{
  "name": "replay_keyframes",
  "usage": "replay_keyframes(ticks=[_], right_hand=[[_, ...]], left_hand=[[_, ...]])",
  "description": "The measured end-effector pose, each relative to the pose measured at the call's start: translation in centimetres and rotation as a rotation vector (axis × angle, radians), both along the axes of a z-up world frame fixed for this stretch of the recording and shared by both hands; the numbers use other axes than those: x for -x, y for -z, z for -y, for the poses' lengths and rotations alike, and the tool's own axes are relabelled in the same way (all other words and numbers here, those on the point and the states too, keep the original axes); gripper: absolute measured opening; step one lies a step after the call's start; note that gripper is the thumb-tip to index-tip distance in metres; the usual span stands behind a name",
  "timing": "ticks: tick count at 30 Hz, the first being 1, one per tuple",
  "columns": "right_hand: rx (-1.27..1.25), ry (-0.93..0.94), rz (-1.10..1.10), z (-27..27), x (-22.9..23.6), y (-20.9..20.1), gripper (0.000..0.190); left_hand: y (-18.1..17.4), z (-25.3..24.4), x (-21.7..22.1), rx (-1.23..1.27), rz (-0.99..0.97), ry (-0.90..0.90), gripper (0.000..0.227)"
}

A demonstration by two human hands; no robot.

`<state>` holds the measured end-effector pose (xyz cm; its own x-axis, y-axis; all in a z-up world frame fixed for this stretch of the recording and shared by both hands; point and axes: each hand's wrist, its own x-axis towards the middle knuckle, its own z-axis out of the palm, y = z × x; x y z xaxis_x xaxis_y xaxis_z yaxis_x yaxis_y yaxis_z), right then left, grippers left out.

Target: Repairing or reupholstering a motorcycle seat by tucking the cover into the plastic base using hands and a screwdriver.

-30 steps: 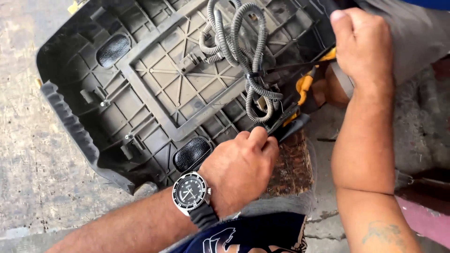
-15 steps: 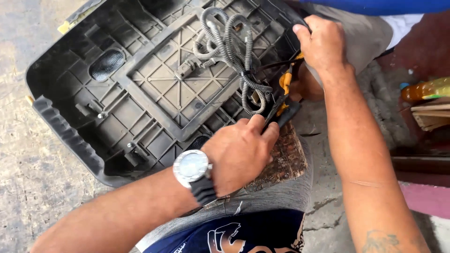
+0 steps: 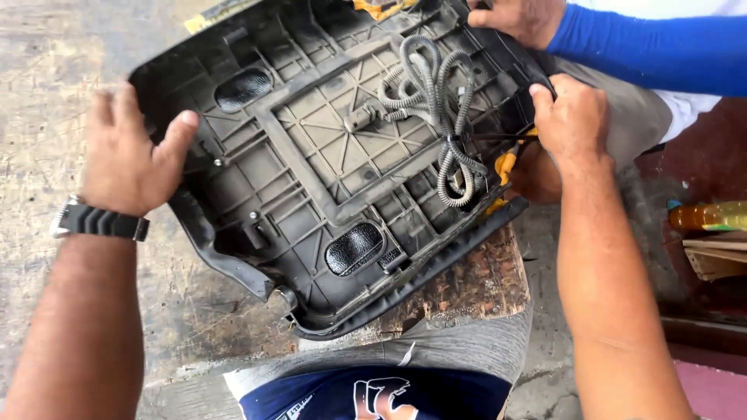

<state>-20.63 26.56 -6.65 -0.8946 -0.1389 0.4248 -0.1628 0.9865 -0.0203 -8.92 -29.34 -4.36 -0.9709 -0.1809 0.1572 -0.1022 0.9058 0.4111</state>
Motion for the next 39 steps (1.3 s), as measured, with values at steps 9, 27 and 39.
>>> replay_keyframes(ticks=[9,27,39], right_hand=[[0.185,0.071,0.005,1.5,0.9,-0.5,0.033],[0.369,0.097,-0.105,3.0,-0.9,0.1,0.028],[0.334,0.052,-0.193,2.2,0.0,1.5,0.025]], left_hand=[[0.5,0.1,1.1,-0.336,0.032,-0.128,0.077],[2.4,-0.1,1.0,-0.469,0.002,-0.18,0.088],[3.2,0.6,0.9,-0.477,-0.067,-0.162,0.089]])
